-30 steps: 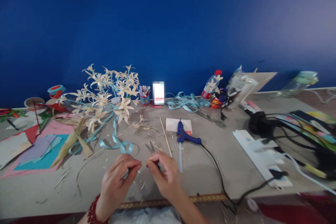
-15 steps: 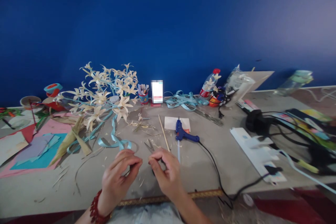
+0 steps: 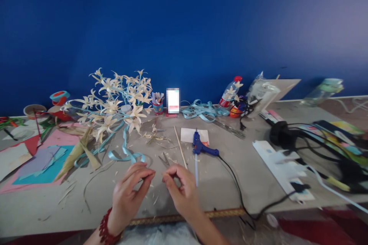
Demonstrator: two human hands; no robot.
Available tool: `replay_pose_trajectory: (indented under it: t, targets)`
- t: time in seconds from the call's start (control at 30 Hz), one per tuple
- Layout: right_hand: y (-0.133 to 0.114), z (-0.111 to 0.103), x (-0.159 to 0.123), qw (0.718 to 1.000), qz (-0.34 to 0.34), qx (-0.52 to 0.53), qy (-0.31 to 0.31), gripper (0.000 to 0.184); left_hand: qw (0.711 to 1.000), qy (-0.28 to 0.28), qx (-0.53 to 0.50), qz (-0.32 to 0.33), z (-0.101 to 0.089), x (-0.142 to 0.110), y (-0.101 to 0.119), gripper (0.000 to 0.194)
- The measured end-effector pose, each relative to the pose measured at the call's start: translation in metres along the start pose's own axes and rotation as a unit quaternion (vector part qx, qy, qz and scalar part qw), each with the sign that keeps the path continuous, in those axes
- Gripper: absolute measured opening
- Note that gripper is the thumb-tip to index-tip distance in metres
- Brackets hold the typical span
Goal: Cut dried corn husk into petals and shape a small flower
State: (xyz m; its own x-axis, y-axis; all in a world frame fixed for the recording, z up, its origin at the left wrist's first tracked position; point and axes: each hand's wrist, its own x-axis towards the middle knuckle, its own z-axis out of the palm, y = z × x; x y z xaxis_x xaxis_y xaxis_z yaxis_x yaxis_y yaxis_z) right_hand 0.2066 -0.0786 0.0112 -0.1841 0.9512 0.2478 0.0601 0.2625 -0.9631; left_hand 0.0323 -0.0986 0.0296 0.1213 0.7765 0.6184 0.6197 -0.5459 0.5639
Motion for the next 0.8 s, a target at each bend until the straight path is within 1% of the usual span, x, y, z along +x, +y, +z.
replay_pose_trajectory:
  t: [0.13, 0.3, 0.4, 0.47, 0.53, 0.6, 0.67, 0.73, 0.8]
  targets:
    - [0.003, 0.002, -0.002, 1.000, -0.003, 0.008, 0.009, 0.020, 1.000, 0.020, 0.005, -0.012, 0.000, 0.000, -0.001, 0.015]
    - [0.005, 0.003, 0.001, 0.999, 0.028, 0.030, 0.008, 0.022, 0.999, 0.007, 0.001, -0.035, 0.000, -0.001, -0.003, 0.017]
    - [0.004, 0.003, 0.003, 0.999, 0.036, 0.020, 0.002, 0.022, 0.999, 0.016, 0.013, -0.046, -0.001, 0.000, -0.004, 0.015]
    - [0.002, 0.002, 0.005, 0.999, 0.035, 0.002, -0.005, 0.017, 0.999, 0.022, 0.024, -0.038, -0.001, 0.000, -0.005, 0.014]
    - [-0.001, 0.002, 0.007, 0.999, 0.016, -0.023, -0.018, 0.014, 0.999, 0.018, 0.032, -0.021, -0.001, 0.001, -0.006, 0.016]
    - [-0.003, 0.002, 0.009, 0.998, -0.015, -0.058, -0.036, 0.015, 0.999, 0.012, 0.037, -0.010, 0.000, 0.002, -0.007, 0.017]
    - [-0.003, 0.002, 0.010, 0.993, -0.049, -0.099, -0.052, 0.011, 0.999, 0.005, 0.037, -0.006, 0.001, 0.002, -0.007, 0.018]
    - [-0.004, 0.003, 0.011, 0.987, -0.072, -0.132, -0.051, 0.012, 1.000, 0.001, 0.025, -0.005, 0.002, 0.002, -0.006, 0.018]
    - [-0.004, 0.004, 0.010, 0.986, -0.077, -0.144, -0.042, 0.015, 1.000, 0.002, 0.008, -0.022, 0.003, 0.001, -0.005, 0.015]
